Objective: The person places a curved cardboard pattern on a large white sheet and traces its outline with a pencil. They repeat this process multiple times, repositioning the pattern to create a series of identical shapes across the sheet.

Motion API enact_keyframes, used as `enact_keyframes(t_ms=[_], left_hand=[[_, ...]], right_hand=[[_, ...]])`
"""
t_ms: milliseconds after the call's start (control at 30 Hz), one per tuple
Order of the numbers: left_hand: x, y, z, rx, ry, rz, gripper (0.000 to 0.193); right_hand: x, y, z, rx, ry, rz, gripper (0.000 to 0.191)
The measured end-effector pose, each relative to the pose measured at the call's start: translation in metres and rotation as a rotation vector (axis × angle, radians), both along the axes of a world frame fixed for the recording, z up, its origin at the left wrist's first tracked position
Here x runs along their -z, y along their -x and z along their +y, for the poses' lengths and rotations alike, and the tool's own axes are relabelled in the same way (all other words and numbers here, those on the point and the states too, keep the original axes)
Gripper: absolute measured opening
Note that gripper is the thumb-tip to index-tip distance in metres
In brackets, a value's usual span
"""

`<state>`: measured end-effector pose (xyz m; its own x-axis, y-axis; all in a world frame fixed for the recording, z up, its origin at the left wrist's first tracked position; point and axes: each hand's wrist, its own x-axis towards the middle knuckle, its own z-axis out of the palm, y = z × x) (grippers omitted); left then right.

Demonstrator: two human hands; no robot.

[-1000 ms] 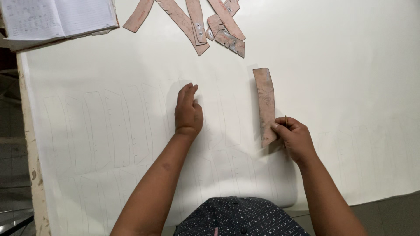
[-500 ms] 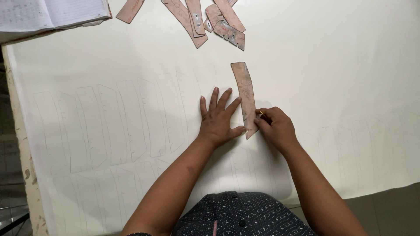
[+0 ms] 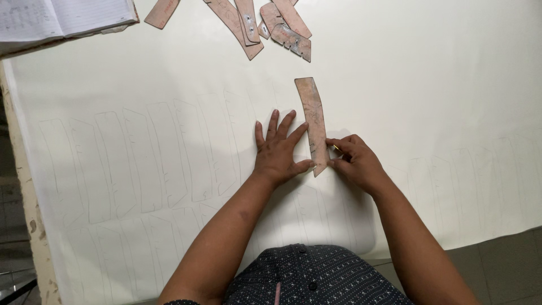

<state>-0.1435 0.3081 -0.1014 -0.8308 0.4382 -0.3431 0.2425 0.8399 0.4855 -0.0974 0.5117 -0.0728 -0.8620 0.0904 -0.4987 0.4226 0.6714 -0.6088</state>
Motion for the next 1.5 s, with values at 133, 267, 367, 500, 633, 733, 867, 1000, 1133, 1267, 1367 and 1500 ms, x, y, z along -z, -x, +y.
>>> enact_keyframes(t_ms=[133,267,367,500,633,733,867,1000,1133,1267,1367,1500], left_hand=[[-0.0017,0.0007,0.0008,-0.002,0.007,-0.006,0.098],[-0.0030,-0.0003,0.0008,-0.008,0.001,0.004,0.098],[-0.0037,-0.0009,0.0015,-0.007,0.009,0.004,0.098],[-0.0040,-0.0015,0.0001,-0.012,0.010,-0.008,0.098],[-0.0041,-0.0002,-0.0002,-0.011,0.027,-0.001,0.098],[-0.0035,0.0003,0.0000,-0.011,0.032,-0.001,0.098],[-0.0020,-0.0011,0.0004,-0.011,0.039,0.007,0.098],[-0.0016,-0.0001,0.0016,0.012,0.067,-0.006,0.098],[-0.0029,-0.0004,0.0016,0.017,0.073,-0.014,0.099],[-0.0030,0.0018,0.0008,0.015,0.064,-0.021,0.098],[-0.0010,0.0031,0.0010,0.024,0.058,0.004,0.097],[0.0021,0.0034,0.0015,0.019,0.052,0.015,0.096]], right_hand=[[-0.0037,0.0000,-0.0012,0.013,-0.016,-0.016,0.052],[-0.0047,-0.0016,-0.0005,0.018,0.014,0.001,0.051],[-0.0034,-0.0018,0.0018,0.004,-0.001,0.000,0.053],[0.0008,-0.0019,0.0010,0.007,0.016,0.004,0.053],[0.0022,-0.0017,0.0007,0.001,0.026,0.014,0.053],[0.0021,-0.0004,0.0007,-0.001,0.009,0.006,0.053],[0.0012,-0.0003,-0.0002,0.007,-0.011,-0.014,0.054],[-0.0008,-0.0004,-0.0018,0.007,-0.008,-0.017,0.053],[-0.0029,-0.0007,-0.0025,0.015,-0.016,-0.035,0.053],[-0.0024,0.0017,-0.0017,-0.010,-0.053,-0.032,0.053],[-0.0018,0.0030,0.0001,-0.008,-0.005,-0.002,0.054],[-0.0017,0.0045,-0.0001,-0.009,-0.031,-0.028,0.053]])
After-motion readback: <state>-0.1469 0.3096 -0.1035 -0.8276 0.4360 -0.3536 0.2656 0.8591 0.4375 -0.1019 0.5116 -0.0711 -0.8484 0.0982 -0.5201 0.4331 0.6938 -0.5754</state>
